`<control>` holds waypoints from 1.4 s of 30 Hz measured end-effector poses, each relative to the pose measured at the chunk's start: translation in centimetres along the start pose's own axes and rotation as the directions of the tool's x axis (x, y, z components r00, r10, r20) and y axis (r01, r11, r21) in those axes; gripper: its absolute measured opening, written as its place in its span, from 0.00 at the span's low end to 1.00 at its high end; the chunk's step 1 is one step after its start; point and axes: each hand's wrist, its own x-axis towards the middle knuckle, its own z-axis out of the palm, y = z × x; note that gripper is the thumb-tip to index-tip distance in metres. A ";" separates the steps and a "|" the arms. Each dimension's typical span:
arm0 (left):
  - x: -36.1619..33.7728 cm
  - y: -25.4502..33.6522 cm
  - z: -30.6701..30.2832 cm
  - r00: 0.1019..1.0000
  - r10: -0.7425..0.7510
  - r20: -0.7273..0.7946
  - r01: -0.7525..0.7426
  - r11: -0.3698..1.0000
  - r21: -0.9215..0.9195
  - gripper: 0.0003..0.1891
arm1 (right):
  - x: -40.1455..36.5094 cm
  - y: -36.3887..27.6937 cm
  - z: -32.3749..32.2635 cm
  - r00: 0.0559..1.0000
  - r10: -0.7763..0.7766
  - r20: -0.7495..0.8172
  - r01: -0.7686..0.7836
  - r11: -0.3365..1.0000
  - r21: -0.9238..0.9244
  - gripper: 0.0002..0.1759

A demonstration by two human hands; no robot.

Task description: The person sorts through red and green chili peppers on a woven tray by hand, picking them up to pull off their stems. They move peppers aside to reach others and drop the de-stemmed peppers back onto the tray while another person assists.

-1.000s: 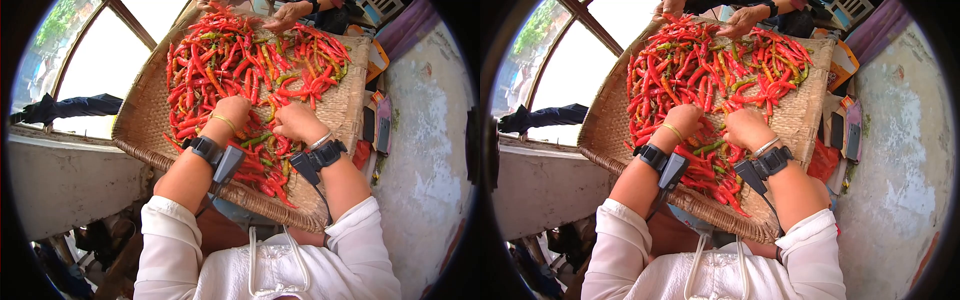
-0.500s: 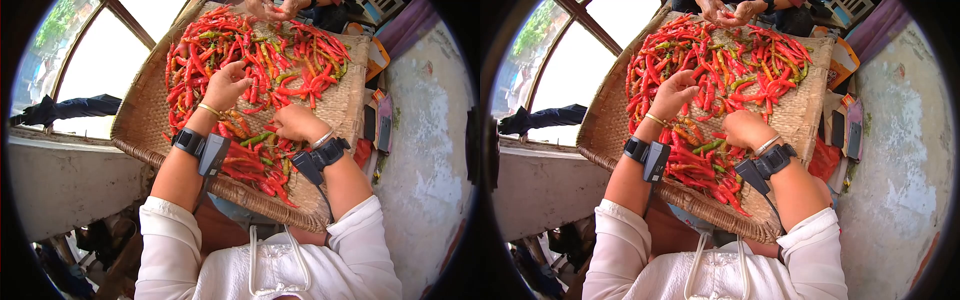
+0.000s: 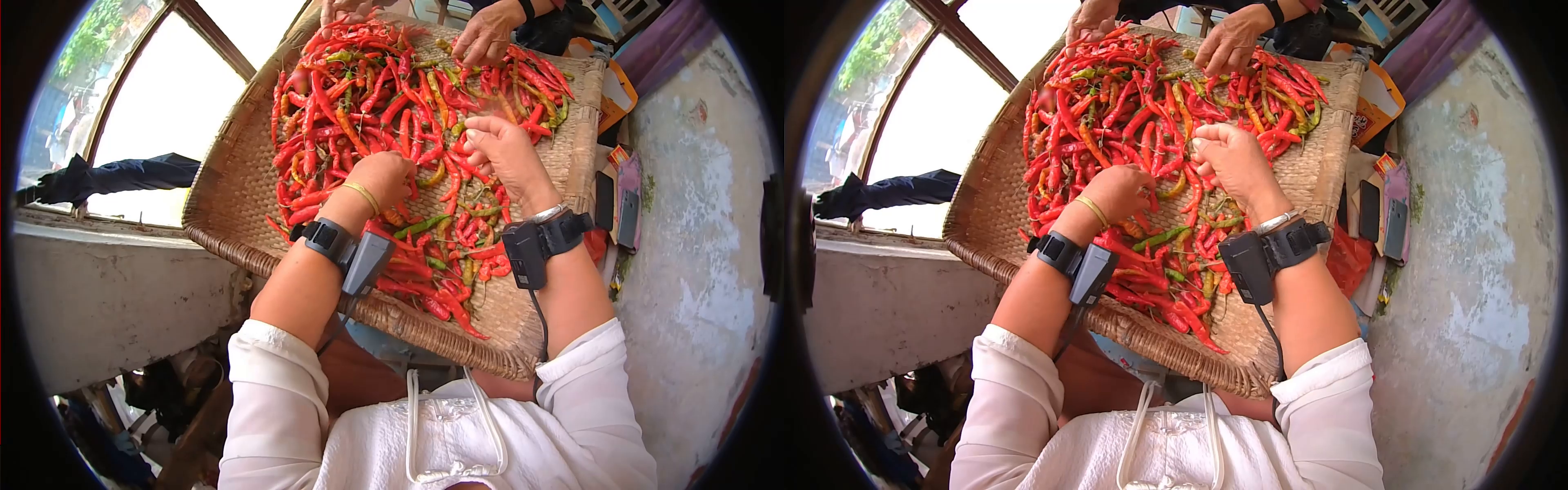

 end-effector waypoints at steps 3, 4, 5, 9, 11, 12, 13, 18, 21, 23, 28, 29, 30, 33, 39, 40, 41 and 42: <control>0.0 0.1 -0.3 0.999 -0.019 0.026 0.021 0.998 -0.067 0.16 | -0.8 0.4 1.0 0.964 -0.003 0.267 0.061 0.976 -0.210 0.12; -0.1 0.1 -0.1 1.000 -0.008 -0.029 0.005 0.996 -0.094 0.16 | -0.9 0.4 1.1 0.964 -0.002 0.267 0.060 0.976 -0.210 0.12; 0.0 0.0 0.3 1.000 -0.009 -0.029 0.006 0.995 -0.096 0.16 | -1.0 0.3 1.2 0.961 0.004 0.277 0.065 0.969 -0.239 0.12; 0.3 0.1 0.7 0.999 0.033 0.003 -0.033 0.995 -0.094 0.12 | -0.4 1.3 0.9 0.962 -0.004 0.272 0.086 0.953 -0.292 0.11; 0.4 0.1 0.6 1.000 0.022 0.022 -0.020 0.996 -0.090 0.10 | 0.1 2.3 0.7 0.957 -0.008 0.288 0.105 0.941 -0.322 0.12; 0.5 -0.1 0.6 0.997 0.007 -0.075 -0.026 0.966 -0.259 0.09 | 0.2 2.7 0.6 0.953 -0.009 0.304 0.122 0.928 -0.353 0.13; 0.5 0.2 0.2 0.986 -0.025 -0.167 -0.048 0.906 -0.420 0.08 | 0.3 3.2 0.7 0.953 -0.008 0.303 0.121 0.928 -0.353 0.13; 0.2 1.3 -1.9 0.965 -0.232 0.119 0.236 0.581 -0.779 0.09 | -0.8 2.8 1.7 0.925 -0.032 0.380 0.259 0.783 -0.565 0.14; 0.0 1.8 -1.8 0.967 -0.195 0.162 0.233 0.432 -0.871 0.09 | -0.8 3.0 1.8 0.934 -0.064 0.353 0.293 0.701 -0.650 0.10; 0.1 1.8 -1.2 0.973 -0.223 0.056 0.139 0.375 -0.916 0.08 | -0.5 3.0 1.5 0.939 -0.063 0.339 0.303 0.620 -0.724 0.09; -0.1 0.0 -0.2 0.985 -0.039 -0.166 0.005 0.979 -0.202 0.07 | 0.0 2.6 0.3 0.919 -0.067 0.388 0.341 0.629 -0.699 0.08; -0.3 0.1 -0.2 0.998 -0.067 -0.012 0.067 0.997 0.035 0.08 | 0.1 2.1 0.1 0.919 -0.066 0.389 0.341 0.629 -0.699 0.08; -0.4 0.0 -0.1 0.998 -0.067 -0.012 0.067 0.997 0.034 0.08 | 0.2 1.5 -0.2 0.933 0.002 0.359 0.247 0.724 -0.644 0.09; -0.6 0.1 -0.1 0.997 -0.043 0.058 0.034 0.989 0.142 0.07 | 0.6 0.3 -0.7 0.954 -0.021 0.298 0.129 0.929 -0.346 0.09; -0.8 0.5 -0.5 0.997 -0.025 0.071 0.009 0.977 0.212 0.09 | 1.2 0.7 -1.5 0.994 -0.003 -0.110 0.057 0.868 0.493 0.18; -0.7 0.5 -0.5 0.995 -0.048 0.087 0.027 0.974 0.227 0.09 | 1.2 0.9 -1.5 0.994 -0.002 -0.111 0.057 0.868 0.493 0.18; -0.6 0.5 -0.5 0.992 -0.072 0.102 0.045 0.969 0.242 0.08 | 1.0 1.1 -1.4 1.000 0.014 -0.018 -0.005 0.898 0.440 0.19; -0.6 0.5 -0.5 0.992 -0.072 0.102 0.045 0.969 0.242 0.08 | 0.8 1.2 -1.3 0.997 0.037 0.074 -0.063 0.923 0.379 0.19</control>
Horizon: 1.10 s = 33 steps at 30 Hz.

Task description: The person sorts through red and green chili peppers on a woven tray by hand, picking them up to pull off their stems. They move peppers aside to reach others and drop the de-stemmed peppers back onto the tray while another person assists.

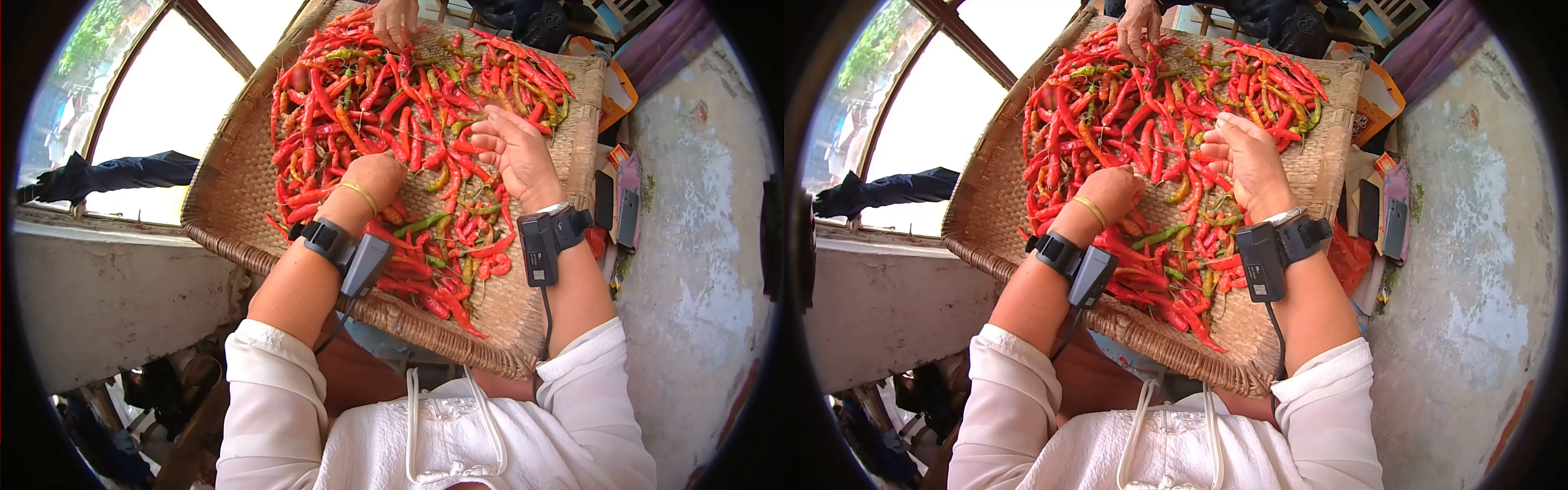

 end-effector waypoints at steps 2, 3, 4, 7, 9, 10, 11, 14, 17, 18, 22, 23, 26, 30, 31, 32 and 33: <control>0.0 0.0 -0.1 1.000 0.015 -0.021 -0.014 1.000 0.026 0.08 | -0.6 -0.2 0.7 0.998 0.032 0.052 -0.030 0.999 -0.029 0.17; -0.1 -0.1 -0.2 1.000 0.013 -0.022 -0.013 1.000 0.025 0.08 | -0.7 -0.1 0.8 0.990 0.045 0.132 -0.035 0.996 -0.080 0.17; -0.2 0.0 -0.5 0.999 0.038 -0.029 -0.038 0.999 0.007 0.07 | -0.9 -0.1 0.8 0.976 0.062 0.210 -0.035 0.991 -0.131 0.17; -0.3 -0.1 -0.7 0.992 0.048 -0.116 -0.055 0.997 -0.057 0.07 | -1.7 -0.2 1.1 0.980 0.063 0.191 -0.027 0.982 -0.187 0.16; -0.4 -0.2 -0.9 0.980 0.032 -0.199 -0.053 0.993 -0.104 0.07 | -2.5 -0.2 1.2 0.983 0.063 0.175 -0.021 0.972 -0.234 0.15; -0.5 -0.2 -1.3 0.937 0.088 -0.339 -0.178 0.953 -0.246 0.06 | -3.1 -0.3 1.4 0.987 0.061 0.150 -0.008 0.942 -0.334 0.15; -0.7 -0.2 -1.7 0.870 0.116 -0.480 -0.316 0.878 -0.360 0.06 | -3.7 -0.3 1.5 0.990 0.057 0.125 0.003 0.902 -0.432 0.14; -1.4 1.3 -2.7 0.932 -0.051 -0.359 -0.276 0.540 -0.795 0.07 | -5.0 0.6 1.2 0.984 -0.030 0.175 0.133 0.779 -0.612 0.16; -2.4 2.4 -3.2 0.970 -0.001 -0.242 -0.240 0.138 -0.961 0.09 | -5.3 1.4 1.4 0.966 -0.059 0.253 0.202 0.782 -0.590 0.18; -3.0 2.8 -3.5 0.980 0.027 -0.199 -0.198 -0.037 -0.979 0.10 | -5.5 1.4 2.0 0.956 -0.039 0.291 0.204 0.801 -0.562 0.18; -3.7 3.0 -2.9 0.985 0.050 -0.168 -0.161 -0.127 -0.979 0.10 | -5.7 0.6 2.5 0.942 0.141 0.304 0.090 0.768 -0.634 0.17; -3.7 3.0 -2.8 0.985 0.045 -0.165 -0.158 -0.127 -0.979 0.10 | -5.8 0.3 2.7 0.936 0.170 0.307 0.078 0.751 -0.655 0.15; -3.5 2.9 -2.6 0.993 0.051 -0.102 -0.100 -0.041 -0.994 0.09 | -4.7 0.2 2.2 0.881 0.299 0.365 0.130 0.590 -0.797 0.12; -2.9 2.6 -2.1 0.997 -0.008 -0.078 -0.077 0.101 -0.992 0.06 | -3.9 0.7 2.1 0.874 0.312 0.372 0.202 0.462 -0.863 0.12; -2.8 2.1 -1.9 0.985 -0.040 -0.166 -0.138 0.384 -0.913 0.06 | -3.6 0.4 2.1 0.853 0.312 0.418 0.225 0.503 -0.834 0.12; -2.7 1.7 -1.9 0.965 -0.044 -0.260 -0.174 0.636 -0.752 0.06 | -3.3 0.0 2.0 0.854 0.311 0.417 0.223 0.506 -0.833 0.12; -2.7 1.6 -1.9 0.960 -0.066 -0.271 -0.136 0.737 -0.662 0.07 | -3.0 -0.4 1.9 0.893 0.247 0.377 0.198 0.536 -0.821 0.11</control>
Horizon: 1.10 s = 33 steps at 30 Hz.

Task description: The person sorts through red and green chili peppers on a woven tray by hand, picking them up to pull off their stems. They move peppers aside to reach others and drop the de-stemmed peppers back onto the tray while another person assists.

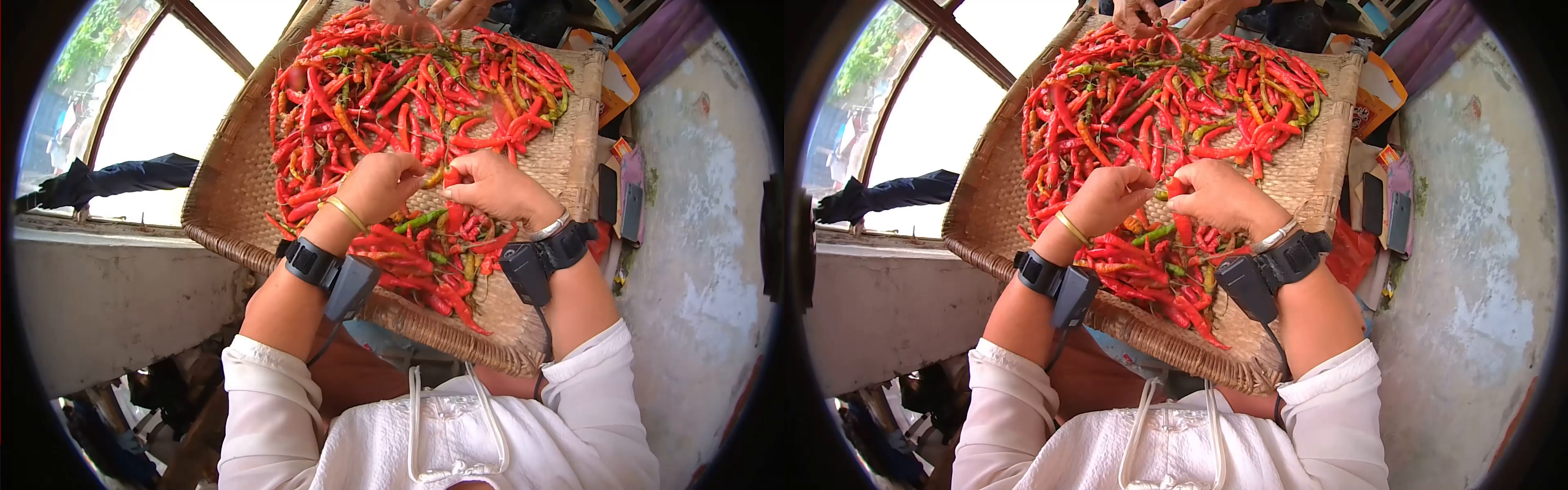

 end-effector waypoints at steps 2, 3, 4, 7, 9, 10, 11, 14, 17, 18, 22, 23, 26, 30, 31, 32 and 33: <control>-0.1 -0.7 -0.2 0.991 -0.023 0.132 -0.005 0.979 0.204 0.09 | 0.1 -0.3 -1.3 0.987 0.020 -0.160 0.029 0.955 0.296 0.09; -0.2 -1.0 -0.1 0.965 -0.069 0.252 -0.037 0.918 0.395 0.10 | 0.0 -0.3 -2.0 0.951 0.029 -0.309 0.144 0.840 0.522 0.10; -0.2 -1.2 0.2 0.965 -0.069 0.253 -0.038 0.918 0.394 0.10 | 0.1 -0.5 -2.8 0.900 0.077 -0.428 0.223 0.764 0.606 0.11; -0.7 -1.5 1.2 0.875 -0.107 0.473 -0.138 0.880 0.455 0.13 | -0.3 -0.1 -3.6 0.831 0.168 -0.531 0.292 0.681 0.672 0.13; -1.0 -1.1 1.7 0.898 -0.131 0.420 -0.152 0.804 0.575 0.13 | -0.4 0.1 -3.4 0.826 0.196 -0.528 0.270 0.684 0.677 0.14; -1.0 -0.9 1.7 0.898 -0.129 0.420 -0.153 0.805 0.574 0.13 | -0.5 0.1 -2.9 0.894 0.133 -0.428 0.193 0.747 0.637 0.14; -1.1 -0.7 1.7 0.891 -0.147 0.429 -0.152 0.794 0.589 0.13 | -0.7 -0.1 -2.3 0.947 0.081 -0.312 0.122 0.806 0.580 0.14; -1.0 -0.4 1.8 0.886 -0.188 0.423 -0.121 0.788 0.604 0.13 | -0.8 -0.8 -0.8 0.969 0.059 -0.240 0.060 0.885 0.461 0.13; -0.4 0.8 1.6 0.870 -0.246 0.427 -0.083 0.781 0.619 0.14 | -0.3 -0.7 -0.1 0.975 0.063 -0.212 0.026 0.920 0.391 0.12; -0.3 1.1 1.7 0.853 -0.281 0.441 -0.075 0.768 0.636 0.15 | 0.3 0.1 0.2 0.974 0.037 -0.224 0.046 0.934 0.355 0.12; -0.2 0.7 2.5 0.854 -0.240 0.461 -0.118 0.775 0.621 0.12 | 0.8 0.4 0.8 0.976 -0.022 -0.215 0.078 0.963 0.256 0.11; -0.2 0.0 3.2 0.878 -0.195 0.437 -0.130 0.782 0.610 0.11 | 0.7 0.2 0.9 0.977 -0.024 -0.210 0.078 0.964 0.254 0.11; -0.5 -1.7 4.4 0.921 -0.089 0.380 -0.153 0.813 0.561 0.09 | 0.6 -0.5 1.0 0.990 0.031 -0.139 0.000 0.975 0.221 0.11; -0.7 -1.5 4.3 0.941 -0.095 0.324 -0.092 0.851 0.518 0.08 | 1.1 0.4 1.4 0.988 -0.005 -0.152 0.019 0.996 0.091 0.11; -0.5 -1.1 4.0 0.942 -0.095 0.322 -0.090 0.852 0.516 0.08 | 1.2 0.6 1.5 0.988 -0.013 -0.153 0.028 0.995 0.098 0.11; -0.3 -0.6 3.6 0.932 -0.131 0.337 -0.062 0.860 0.507 0.08 | 1.2 0.5 1.5 0.988 -0.013 -0.152 0.028 0.995 0.097 0.11; -0.2 -0.3 3.4 0.920 -0.167 0.354 -0.034 0.866 0.498 0.08 | 1.2 0.4 1.5 0.986 -0.027 -0.163 0.042 0.995 0.091 0.11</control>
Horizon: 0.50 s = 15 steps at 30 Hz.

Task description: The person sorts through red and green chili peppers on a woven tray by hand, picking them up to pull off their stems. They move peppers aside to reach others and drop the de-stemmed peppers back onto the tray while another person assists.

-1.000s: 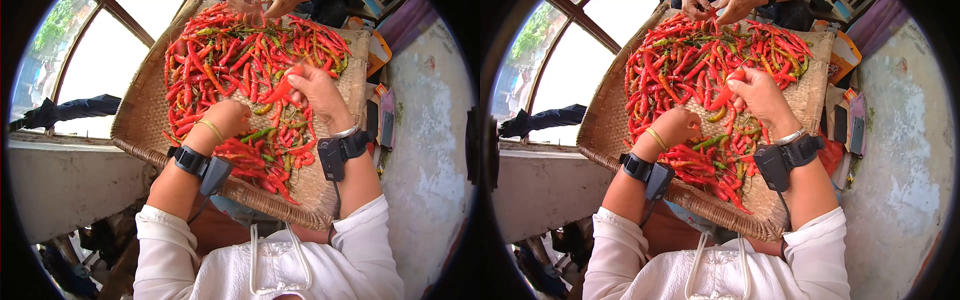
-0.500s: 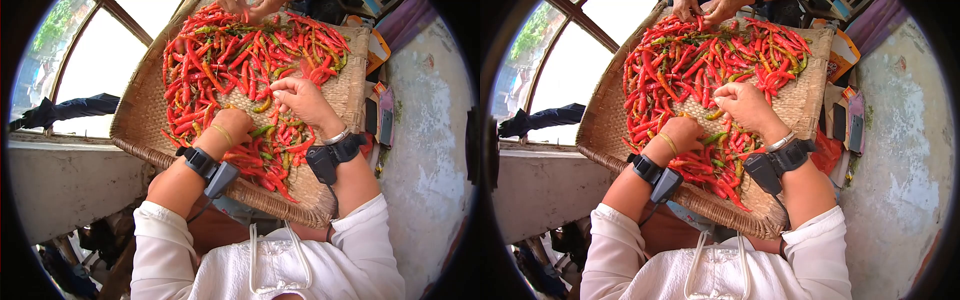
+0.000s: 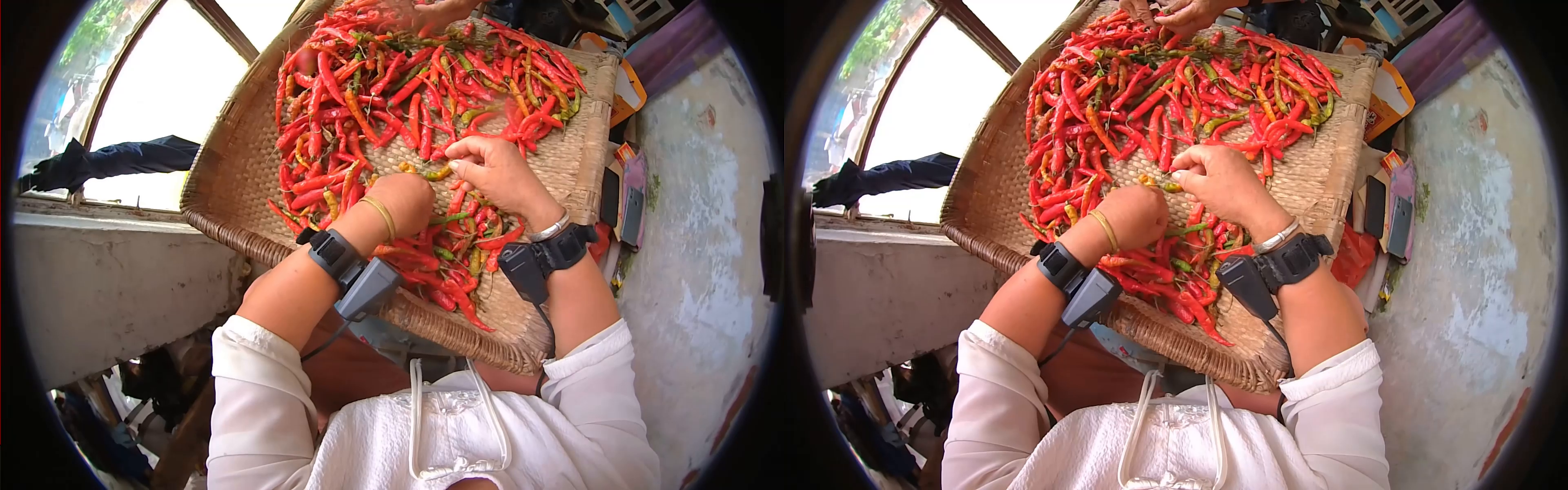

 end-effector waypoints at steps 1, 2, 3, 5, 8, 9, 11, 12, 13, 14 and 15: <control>-0.2 0.0 -0.1 1.000 0.000 0.000 0.000 1.000 -0.001 0.08 | 0.0 -0.1 0.0 1.000 -0.015 -0.011 0.015 1.000 -0.004 0.11; -0.5 0.1 -0.1 1.000 0.022 0.008 -0.022 1.000 0.001 0.07 | -0.1 -0.3 -0.1 1.000 -0.015 -0.010 0.015 1.000 -0.004 0.11; -0.7 0.0 -0.1 0.999 0.044 0.017 -0.044 0.999 0.002 0.07 | -0.1 -0.5 -0.1 1.000 -0.009 -0.014 0.008 0.999 -0.040 0.11; -0.4 -0.2 0.4 0.998 0.062 0.014 -0.062 0.998 0.017 0.07 | -0.1 -0.2 -0.1 1.000 -0.001 -0.016 0.000 0.997 -0.075 0.11; 0.0 -0.3 0.3 0.992 0.102 0.070 -0.104 0.994 0.037 0.08 | 0.0 0.6 0.3 0.998 -0.061 -0.016 0.060 0.994 -0.093 0.11; 0.1 -0.3 0.2 0.984 0.121 0.129 -0.128 0.991 0.041 0.08 | -0.1 0.5 0.3 0.998 -0.055 -0.009 0.054 0.995 -0.083 0.11; 0.1 -0.2 0.1 0.978 0.138 0.156 -0.140 0.990 0.001 0.08 | -0.1 0.6 0.3 0.999 -0.046 -0.003 0.045 0.996 -0.073 0.11; 0.1 -0.2 0.1 0.971 0.155 0.181 -0.150 0.988 -0.038 0.09 | 0.0 0.8 0.2 0.997 -0.068 -0.024 0.066 0.994 -0.088 0.11; 0.1 -0.2 0.1 0.971 0.156 0.183 -0.152 0.988 -0.039 0.09 | 0.1 0.8 0.2 0.995 -0.091 -0.045 0.086 0.991 -0.105 0.13; 0.0 -0.4 0.0 0.968 0.187 0.170 -0.166 0.978 -0.127 0.09 | 0.0 0.7 0.2 0.995 -0.090 -0.046 0.085 0.991 -0.105 0.13; 0.0 -0.5 0.0 0.964 0.215 0.154 -0.181 0.960 -0.213 0.10 | -0.1 0.4 0.1 0.995 -0.090 -0.052 0.084 0.991 -0.108 0.13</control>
